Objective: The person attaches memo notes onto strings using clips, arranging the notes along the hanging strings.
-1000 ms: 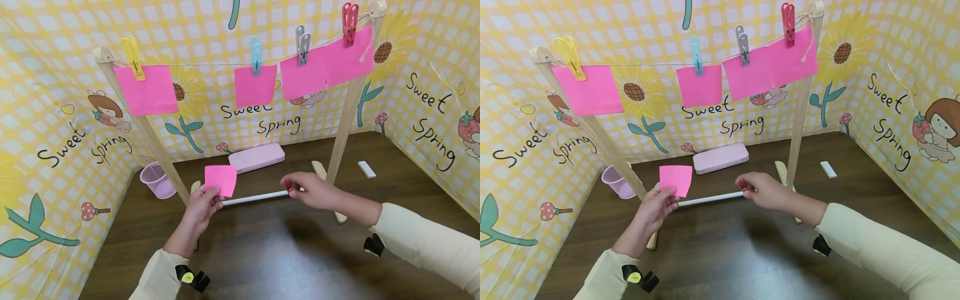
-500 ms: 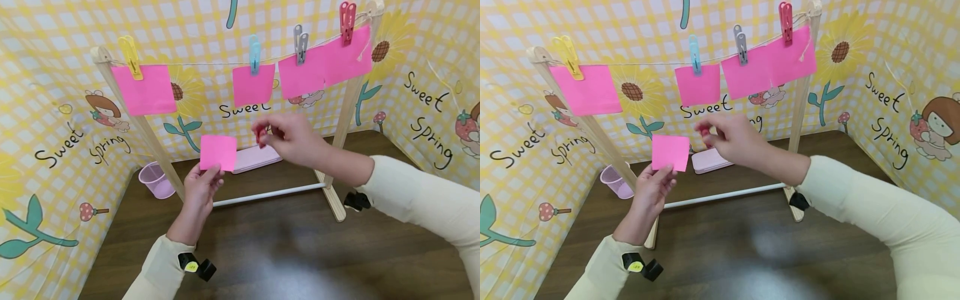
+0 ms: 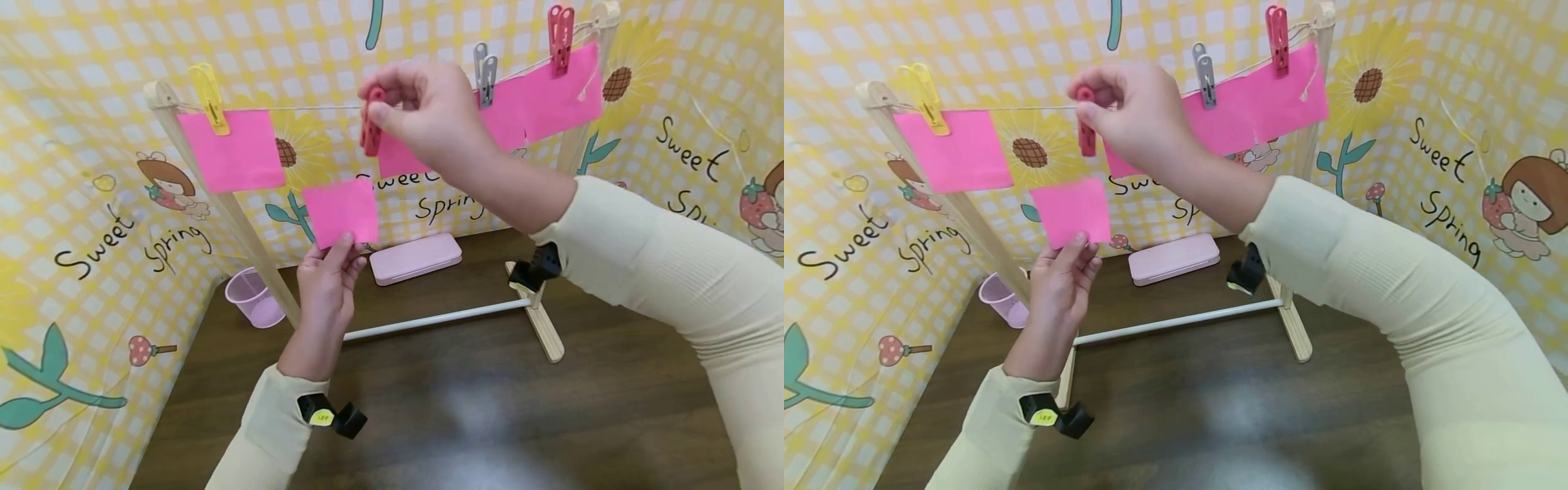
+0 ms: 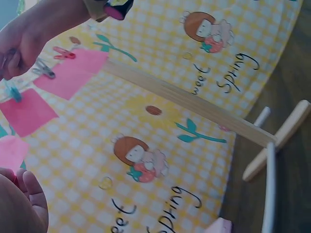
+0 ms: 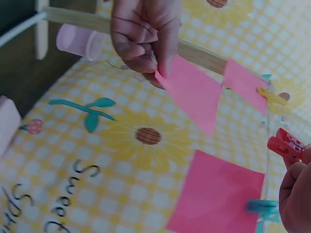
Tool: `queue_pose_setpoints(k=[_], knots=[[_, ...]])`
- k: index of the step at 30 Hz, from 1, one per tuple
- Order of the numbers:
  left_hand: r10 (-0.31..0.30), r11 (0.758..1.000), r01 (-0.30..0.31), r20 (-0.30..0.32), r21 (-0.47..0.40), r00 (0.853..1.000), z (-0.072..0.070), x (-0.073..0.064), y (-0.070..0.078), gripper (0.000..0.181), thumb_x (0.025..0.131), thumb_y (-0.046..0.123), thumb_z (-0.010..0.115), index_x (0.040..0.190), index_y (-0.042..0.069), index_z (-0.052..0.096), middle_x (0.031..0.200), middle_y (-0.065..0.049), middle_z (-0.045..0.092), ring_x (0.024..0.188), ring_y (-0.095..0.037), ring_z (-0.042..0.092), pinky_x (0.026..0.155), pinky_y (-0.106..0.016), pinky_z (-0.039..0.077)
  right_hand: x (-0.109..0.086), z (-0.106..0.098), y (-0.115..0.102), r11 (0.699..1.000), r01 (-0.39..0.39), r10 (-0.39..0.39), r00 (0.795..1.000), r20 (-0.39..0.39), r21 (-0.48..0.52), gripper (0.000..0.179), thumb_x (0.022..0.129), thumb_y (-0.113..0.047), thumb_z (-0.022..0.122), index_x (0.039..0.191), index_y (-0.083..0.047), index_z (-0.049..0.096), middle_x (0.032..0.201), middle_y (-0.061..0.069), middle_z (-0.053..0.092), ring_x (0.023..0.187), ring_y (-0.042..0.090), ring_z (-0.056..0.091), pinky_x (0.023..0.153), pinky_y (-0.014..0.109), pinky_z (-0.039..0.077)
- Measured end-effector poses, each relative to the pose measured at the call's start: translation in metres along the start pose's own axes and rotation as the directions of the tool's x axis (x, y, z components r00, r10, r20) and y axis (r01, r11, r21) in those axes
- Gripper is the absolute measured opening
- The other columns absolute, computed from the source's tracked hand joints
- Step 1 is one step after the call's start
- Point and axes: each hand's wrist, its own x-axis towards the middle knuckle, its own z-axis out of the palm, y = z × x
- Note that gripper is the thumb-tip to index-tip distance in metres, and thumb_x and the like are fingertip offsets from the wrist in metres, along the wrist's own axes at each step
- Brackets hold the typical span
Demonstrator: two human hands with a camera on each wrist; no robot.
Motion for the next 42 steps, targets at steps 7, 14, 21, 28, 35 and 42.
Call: queue_pose_setpoints(k=[7,14,21,28,35,42], knots=[[0.029,0.996,-0.028,0.019,-0.083,0.999,0.021,0.006,0.010,0.010,0.088,-0.004,0.058,0.080,0.003,0.059,0.066,-0.007,0.061,0.058,-0.014,0.059,0.055,-0.023,0.050,0.024,0.015,-0.013,0.988,0.031,-0.043,0.996,-0.077,-0.153,0.012,0.088,-0.006,0.062,0.098,-0.001,0.066,0.080,0.004,0.064,0.067,0.014,0.057,0.056,0.022,0.034],[0.068,0.994,-0.066,0.024,-0.088,0.997,0.033,0.010,0.015,0.011,0.089,-0.002,0.057,0.080,0.005,0.059,0.063,-0.006,0.058,0.057,-0.012,0.056,0.051,-0.020,0.048,0.050,0.023,-0.002,0.975,0.032,-0.049,0.996,-0.073,-0.221,0.008,0.088,-0.013,0.064,0.094,-0.014,0.068,0.082,0.000,0.064,0.075,0.011,0.059,0.054,0.027,0.039],[0.086,0.987,-0.081,0.033,-0.139,0.996,0.043,0.016,0.020,0.008,0.090,0.002,0.058,0.082,0.004,0.059,0.063,-0.006,0.056,0.057,-0.012,0.055,0.053,-0.021,0.049,0.045,0.029,-0.015,0.956,0.012,-0.026,0.999,-0.044,-0.295,0.012,0.091,-0.010,0.058,0.099,-0.007,0.067,0.085,0.002,0.059,0.082,0.009,0.054,0.072,0.017,0.040],[0.096,0.982,-0.092,0.021,-0.168,0.995,0.051,0.020,0.021,0.010,0.090,0.003,0.057,0.080,0.004,0.059,0.063,-0.006,0.055,0.056,-0.012,0.054,0.053,-0.021,0.049,0.045,0.032,-0.015,0.953,-0.035,0.028,0.999,-0.030,-0.300,0.016,0.090,-0.010,0.058,0.104,-0.005,0.066,0.086,0.001,0.057,0.080,0.008,0.049,0.071,0.015,0.041],[0.092,0.982,-0.090,0.005,-0.165,0.996,0.052,0.022,0.022,0.012,0.090,0.004,0.058,0.078,0.005,0.060,0.062,-0.005,0.055,0.055,-0.012,0.054,0.053,-0.021,0.049,0.045,0.033,-0.011,0.941,-0.025,0.022,1.000,-0.011,-0.336,0.016,0.091,-0.010,0.058,0.105,-0.006,0.065,0.088,0.000,0.057,0.082,0.007,0.049,0.071,0.015,0.039],[0.097,0.977,-0.094,0.007,-0.191,0.995,0.053,0.023,0.023,0.012,0.090,0.003,0.058,0.078,0.005,0.060,0.060,-0.006,0.055,0.052,-0.012,0.054,0.051,-0.021,0.049,0.046,0.035,-0.009,0.935,-0.010,0.012,1.000,0.003,-0.355,0.018,0.091,-0.011,0.058,0.107,-0.007,0.065,0.089,0.000,0.059,0.084,0.007,0.051,0.074,0.014,0.039]])
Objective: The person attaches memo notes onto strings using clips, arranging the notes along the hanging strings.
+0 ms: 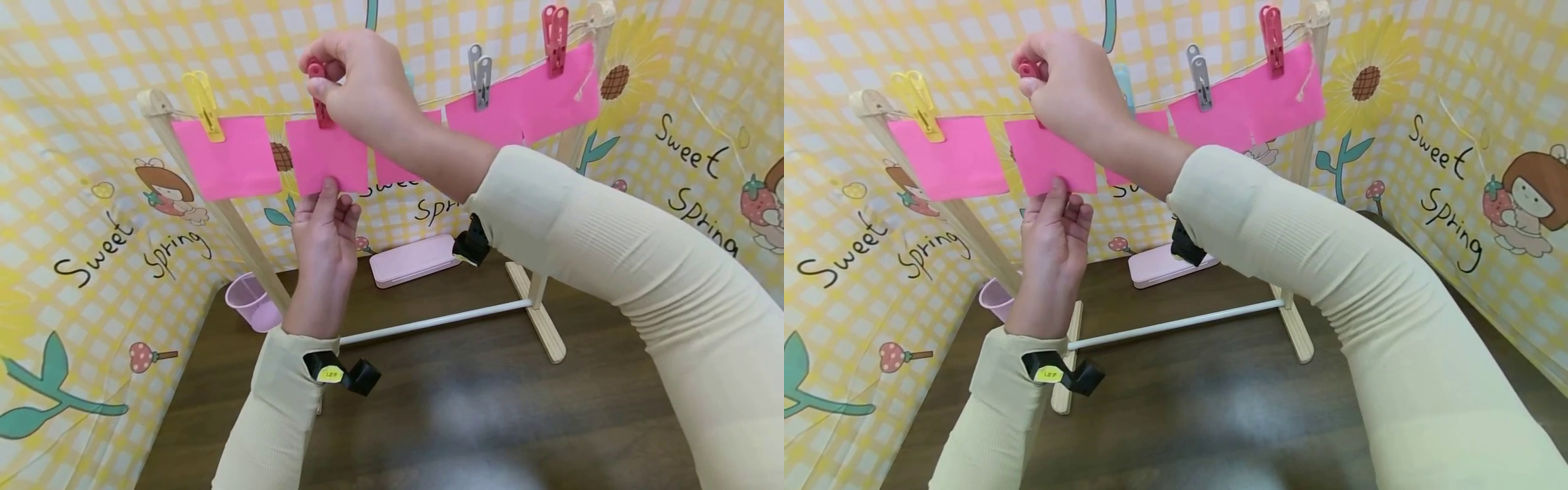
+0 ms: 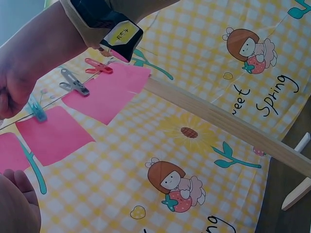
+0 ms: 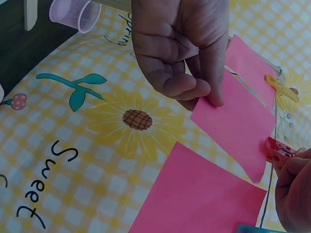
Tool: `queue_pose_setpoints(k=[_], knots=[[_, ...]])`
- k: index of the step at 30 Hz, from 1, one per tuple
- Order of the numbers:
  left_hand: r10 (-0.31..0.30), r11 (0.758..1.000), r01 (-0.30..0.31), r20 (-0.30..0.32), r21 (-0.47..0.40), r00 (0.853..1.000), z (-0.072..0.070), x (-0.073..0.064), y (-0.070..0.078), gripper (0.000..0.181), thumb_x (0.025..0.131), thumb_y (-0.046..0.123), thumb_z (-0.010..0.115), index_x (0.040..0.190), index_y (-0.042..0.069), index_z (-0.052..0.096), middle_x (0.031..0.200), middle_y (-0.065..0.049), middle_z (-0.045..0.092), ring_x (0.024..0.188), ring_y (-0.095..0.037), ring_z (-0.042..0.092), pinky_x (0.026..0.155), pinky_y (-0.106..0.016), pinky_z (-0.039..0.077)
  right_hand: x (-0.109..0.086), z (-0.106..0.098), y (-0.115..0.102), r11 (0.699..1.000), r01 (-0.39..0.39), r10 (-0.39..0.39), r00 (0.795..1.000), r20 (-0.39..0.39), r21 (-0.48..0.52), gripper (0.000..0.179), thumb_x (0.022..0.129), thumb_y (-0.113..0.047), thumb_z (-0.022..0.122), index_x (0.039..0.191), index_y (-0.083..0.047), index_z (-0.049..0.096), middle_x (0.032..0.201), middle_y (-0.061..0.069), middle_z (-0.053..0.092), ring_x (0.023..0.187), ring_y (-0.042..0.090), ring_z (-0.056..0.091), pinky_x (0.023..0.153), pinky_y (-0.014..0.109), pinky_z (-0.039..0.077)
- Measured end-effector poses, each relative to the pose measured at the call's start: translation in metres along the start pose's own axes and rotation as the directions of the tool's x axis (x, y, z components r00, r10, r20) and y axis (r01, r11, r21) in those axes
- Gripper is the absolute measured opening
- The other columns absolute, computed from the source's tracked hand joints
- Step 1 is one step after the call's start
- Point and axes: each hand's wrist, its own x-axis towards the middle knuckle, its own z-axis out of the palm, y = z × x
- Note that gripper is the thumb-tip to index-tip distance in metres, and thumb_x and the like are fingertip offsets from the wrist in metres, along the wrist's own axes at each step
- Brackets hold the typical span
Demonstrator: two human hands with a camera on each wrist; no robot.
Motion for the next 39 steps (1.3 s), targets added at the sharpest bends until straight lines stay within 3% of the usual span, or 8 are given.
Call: queue_pose_setpoints(k=[9,26,29,33,39], knots=[[-0.001,1.000,0.001,0.031,-0.008,1.000,0.0008,0.0004,0.0009,0.010,0.090,0.004,0.058,0.080,0.004,0.060,0.061,-0.006,0.056,0.053,-0.012,0.055,0.052,-0.021,0.049,-0.0016,0.0023,0.0015,1.000,-0.001,0.001,1.000,0.030,0.005,0.019,0.091,-0.012,0.057,0.108,-0.007,0.063,0.085,0.001,0.059,0.079,0.009,0.058,0.076,0.013,0.040],[-0.010,1.000,0.010,0.029,-0.006,1.000,0.0017,0.0016,-0.0024,0.010,0.089,0.004,0.058,0.080,0.004,0.061,0.061,-0.006,0.057,0.053,-0.011,0.055,0.052,-0.021,0.050,-0.0004,0.0007,0.0058,0.997,-0.001,0.009,0.995,0.099,-0.076,0.037,0.092,-0.015,0.056,0.129,-0.012,0.054,0.095,0.000,0.060,0.095,0.006,0.053,0.081,0.012,0.037],[-0.011,1.000,0.011,0.034,-0.006,0.999,0.0012,0.0019,-0.0036,0.009,0.090,0.004,0.058,0.081,0.004,0.061,0.062,-0.006,0.057,0.053,-0.011,0.055,0.052,-0.021,0.050,-0.0009,-0.0006,0.0067,0.997,-0.029,0.038,0.991,0.126,-0.074,0.042,0.093,-0.018,0.055,0.135,-0.015,0.049,0.097,0.000,0.057,0.070,0.006,0.057,0.067,0.016,0.045],[-0.008,1.000,0.008,0.037,-0.012,0.999,0.0000,0.0016,-0.0042,0.007,0.089,0.004,0.059,0.083,0.003,0.062,0.062,-0.006,0.057,0.053,-0.011,0.055,0.051,-0.021,0.050,-0.0030,-0.0031,0.0061,0.995,-0.088,0.094,0.980,0.173,-0.043,0.048,0.094,-0.021,0.054,0.140,-0.019,0.040,0.107,0.000,0.054,0.037,0.010,0.042,0.043,0.022,0.044],[-0.010,1.000,0.010,0.024,-0.005,1.000,-0.0028,0.0006,-0.0048,0.005,0.088,0.005,0.060,0.084,0.003,0.062,0.063,-0.006,0.057,0.054,-0.012,0.055,0.052,-0.021,0.050,-0.0083,-0.0064,0.0066,0.988,-0.152,0.142,0.964,0.226,0.025,0.057,0.092,-0.025,0.056,0.144,-0.024,0.031,0.123,-0.003,0.053,0.037,0.012,0.042,0.041,0.022,0.043]])
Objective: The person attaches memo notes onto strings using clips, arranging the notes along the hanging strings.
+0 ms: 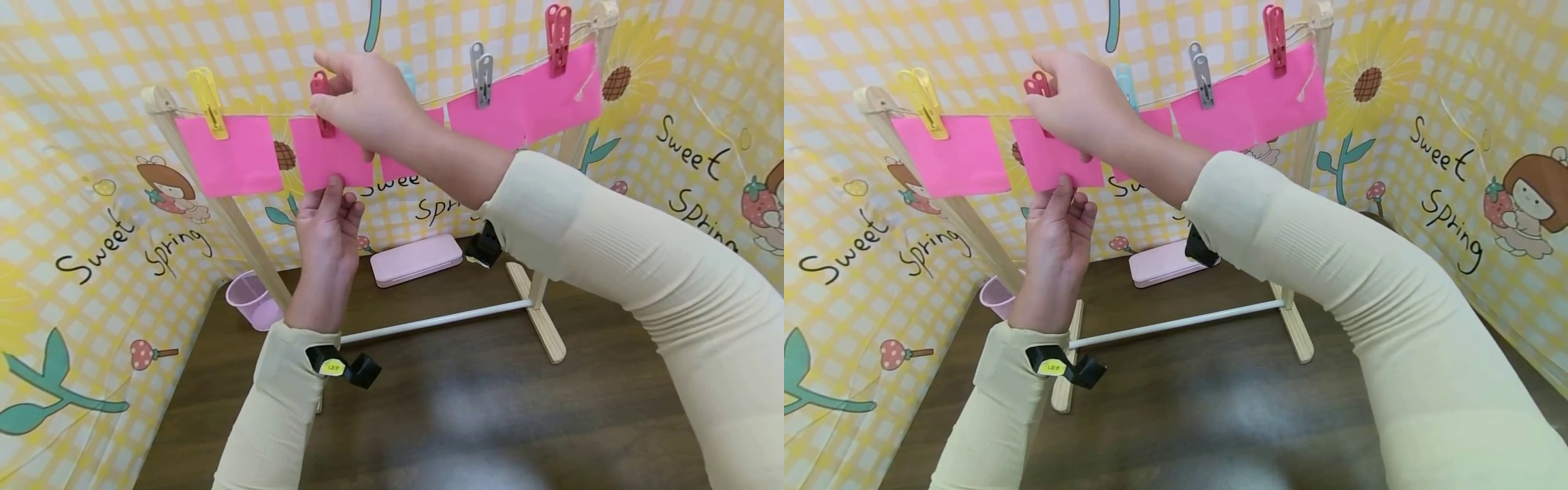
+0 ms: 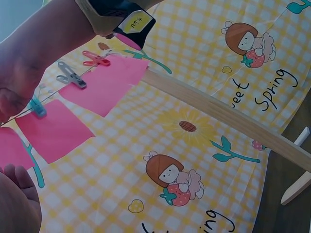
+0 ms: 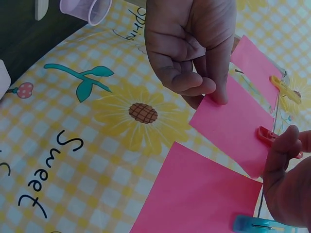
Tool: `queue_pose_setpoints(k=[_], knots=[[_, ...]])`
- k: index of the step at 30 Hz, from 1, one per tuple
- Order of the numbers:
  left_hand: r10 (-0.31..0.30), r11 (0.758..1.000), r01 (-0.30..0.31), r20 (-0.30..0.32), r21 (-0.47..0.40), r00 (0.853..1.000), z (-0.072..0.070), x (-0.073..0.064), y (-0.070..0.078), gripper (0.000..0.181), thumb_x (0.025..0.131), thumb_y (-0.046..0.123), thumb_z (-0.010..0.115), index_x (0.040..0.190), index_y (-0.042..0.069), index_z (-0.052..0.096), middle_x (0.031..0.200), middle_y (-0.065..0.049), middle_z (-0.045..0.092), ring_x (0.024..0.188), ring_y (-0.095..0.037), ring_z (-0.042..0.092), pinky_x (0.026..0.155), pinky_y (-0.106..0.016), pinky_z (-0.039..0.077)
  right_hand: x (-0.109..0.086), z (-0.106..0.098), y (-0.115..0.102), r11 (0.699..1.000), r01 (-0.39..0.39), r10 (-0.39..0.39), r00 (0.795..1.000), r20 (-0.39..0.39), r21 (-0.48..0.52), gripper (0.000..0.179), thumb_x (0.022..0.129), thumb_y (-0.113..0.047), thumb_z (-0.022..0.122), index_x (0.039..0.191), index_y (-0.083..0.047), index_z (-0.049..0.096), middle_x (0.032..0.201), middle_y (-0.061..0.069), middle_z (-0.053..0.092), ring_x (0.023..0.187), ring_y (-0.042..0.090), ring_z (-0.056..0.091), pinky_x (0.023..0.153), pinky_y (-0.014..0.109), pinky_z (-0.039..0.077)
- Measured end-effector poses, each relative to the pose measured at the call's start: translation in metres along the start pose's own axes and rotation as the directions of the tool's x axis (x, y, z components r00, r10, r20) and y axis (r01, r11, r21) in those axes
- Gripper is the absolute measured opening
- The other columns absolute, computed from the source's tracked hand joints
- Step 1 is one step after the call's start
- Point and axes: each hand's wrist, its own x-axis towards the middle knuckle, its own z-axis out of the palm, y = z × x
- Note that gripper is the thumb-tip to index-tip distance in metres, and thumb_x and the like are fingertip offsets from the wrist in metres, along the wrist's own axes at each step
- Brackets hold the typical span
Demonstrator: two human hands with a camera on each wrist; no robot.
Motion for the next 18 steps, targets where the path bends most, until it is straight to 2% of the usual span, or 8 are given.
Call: queue_pose_setpoints(k=[5,9,12,14,16,18], knots=[[-0.012,1.000,0.012,0.006,-0.006,1.000,-0.003,0.000,0.000,0.004,0.089,0.006,0.060,0.087,0.003,0.061,0.066,-0.006,0.058,0.056,-0.013,0.055,0.054,-0.021,0.050,-0.009,-0.001,0.001,0.999,0.027,-0.027,1.000,0.004,0.044,0.066,0.091,-0.026,0.058,0.147,-0.026,0.022,0.133,-0.007,0.046,0.039,0.011,0.038,0.043,0.023,0.041],[-0.011,1.000,0.011,0.006,0.027,1.000,-0.005,-0.001,0.000,0.009,0.090,0.006,0.058,0.081,0.005,0.059,0.070,-0.004,0.056,0.058,-0.012,0.055,0.056,-0.021,0.050,-0.021,-0.002,0.005,0.992,0.129,-0.129,0.991,-0.035,0.010,0.070,0.091,-0.025,0.059,0.148,-0.026,0.017,0.140,-0.010,0.039,0.042,0.012,0.036,0.046,0.024,0.038],[-0.022,0.998,0.022,0.004,0.052,1.000,-0.008,-0.002,-0.001,0.014,0.091,0.006,0.057,0.077,0.007,0.055,0.072,-0.002,0.057,0.058,-0.011,0.055,0.057,-0.021,0.050,-0.033,-0.004,0.012,0.967,0.253,-0.255,0.965,-0.068,-0.033,0.069,0.091,-0.021,0.058,0.148,-0.023,0.018,0.141,-0.010,0.038,0.044,0.016,0.037,0.046,0.025,0.036],[-0.041,0.998,0.041,0.003,0.054,0.999,-0.012,-0.003,-0.002,0.009,0.091,0.006,0.056,0.082,0.008,0.056,0.075,-0.002,0.060,0.057,-0.011,0.055,0.057,-0.020,0.050,-0.042,-0.005,0.019,0.943,0.329,-0.331,0.939,-0.088,-0.042,0.067,0.091,-0.017,0.057,0.147,-0.020,0.021,0.140,-0.007,0.040,0.046,0.017,0.040,0.046,0.026,0.036],[-0.065,0.996,0.064,0.014,0.070,0.998,-0.017,-0.004,-0.002,0.004,0.091,0.005,0.056,0.095,0.006,0.057,0.080,-0.002,0.063,0.056,-0.010,0.056,0.055,-0.020,0.049,-0.052,-0.007,0.027,0.921,0.387,-0.389,0.916,-0.100,-0.039,0.066,0.090,-0.014,0.057,0.147,-0.016,0.024,0.137,-0.004,0.044,0.047,0.017,0.043,0.047,0.026,0.038],[-0.105,0.989,0.102,0.019,0.107,0.994,-0.023,-0.005,-0.003,0.020,0.092,0.006,0.056,0.112,0.007,0.054,0.087,-0.002,0.063,0.056,-0.009,0.056,0.055,-0.019,0.049,-0.061,-0.008,0.035,0.911,0.411,-0.413,0.904,-0.115,-0.037,0.064,0.089,-0.011,0.057,0.146,-0.013,0.027,0.134,-0.002,0.048,0.047,0.016,0.044,0.049,0.025,0.040]])
